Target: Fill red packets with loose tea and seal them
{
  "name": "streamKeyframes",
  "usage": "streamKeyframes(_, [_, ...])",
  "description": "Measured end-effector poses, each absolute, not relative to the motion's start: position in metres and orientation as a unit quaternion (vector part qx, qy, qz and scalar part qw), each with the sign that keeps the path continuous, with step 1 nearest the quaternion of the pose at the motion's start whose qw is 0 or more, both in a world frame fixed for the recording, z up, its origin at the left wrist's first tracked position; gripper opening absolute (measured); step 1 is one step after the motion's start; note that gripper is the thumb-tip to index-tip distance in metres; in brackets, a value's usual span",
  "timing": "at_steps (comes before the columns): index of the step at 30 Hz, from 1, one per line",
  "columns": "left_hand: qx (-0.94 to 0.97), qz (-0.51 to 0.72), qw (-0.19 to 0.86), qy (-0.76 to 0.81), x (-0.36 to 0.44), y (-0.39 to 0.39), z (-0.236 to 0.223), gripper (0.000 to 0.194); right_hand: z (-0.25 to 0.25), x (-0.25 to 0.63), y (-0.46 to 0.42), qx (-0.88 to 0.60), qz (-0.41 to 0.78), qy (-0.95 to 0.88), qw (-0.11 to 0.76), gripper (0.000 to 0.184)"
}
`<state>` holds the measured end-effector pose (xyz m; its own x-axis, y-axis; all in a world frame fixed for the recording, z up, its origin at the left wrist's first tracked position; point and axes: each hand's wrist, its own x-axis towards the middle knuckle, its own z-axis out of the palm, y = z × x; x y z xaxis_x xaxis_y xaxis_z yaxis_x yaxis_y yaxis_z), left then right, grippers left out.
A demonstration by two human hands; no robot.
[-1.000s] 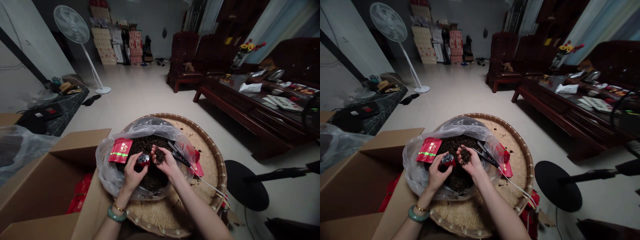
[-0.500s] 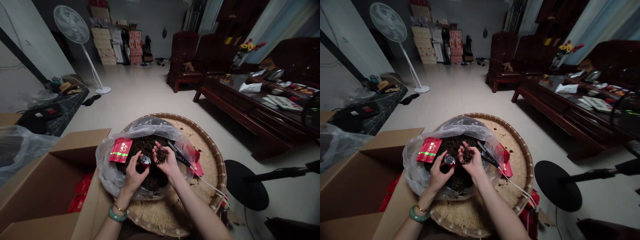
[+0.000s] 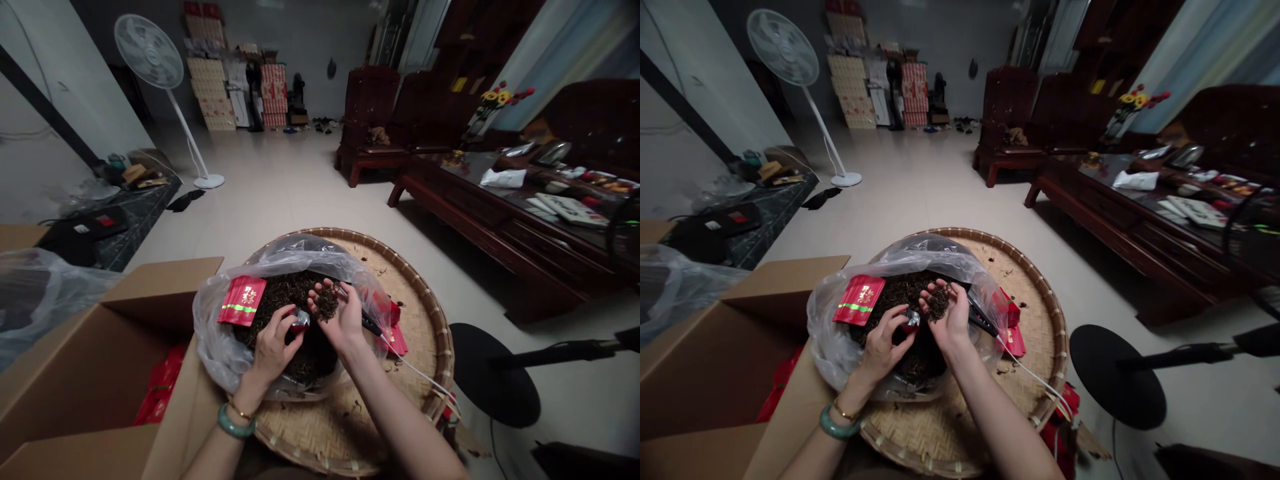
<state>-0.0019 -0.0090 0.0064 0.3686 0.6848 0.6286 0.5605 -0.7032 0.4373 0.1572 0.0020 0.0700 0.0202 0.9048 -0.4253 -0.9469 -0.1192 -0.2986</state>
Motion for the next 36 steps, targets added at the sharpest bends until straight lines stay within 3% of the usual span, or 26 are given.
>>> streamKeyframes(9, [0.815,0.42,0.084,0.391,-0.005,-0.007,0.003,0.033,0.062,0.163,0.003,-0.23,0.79,0.116,0.556,0.014])
streamKeyframes(16, [0.818,0.416,0.081,0.389,-0.005,-0.008,0.005,0.033,0.069,0.163,0.003,-0.253,0.736,0.177,0.602,0.021])
streamKeyframes(26, [0.829,0.409,0.085,0.372,0.001,-0.007,0.009,0.039,0.081,0.138,0.001,-0.258,0.729,0.017,0.634,0.012])
streamKeyframes(36, [0.869,0.369,0.025,0.328,-0.008,-0.002,0.016,0.02,0.075,0.132,0.007,-0.315,0.661,-0.093,0.675,0.012])
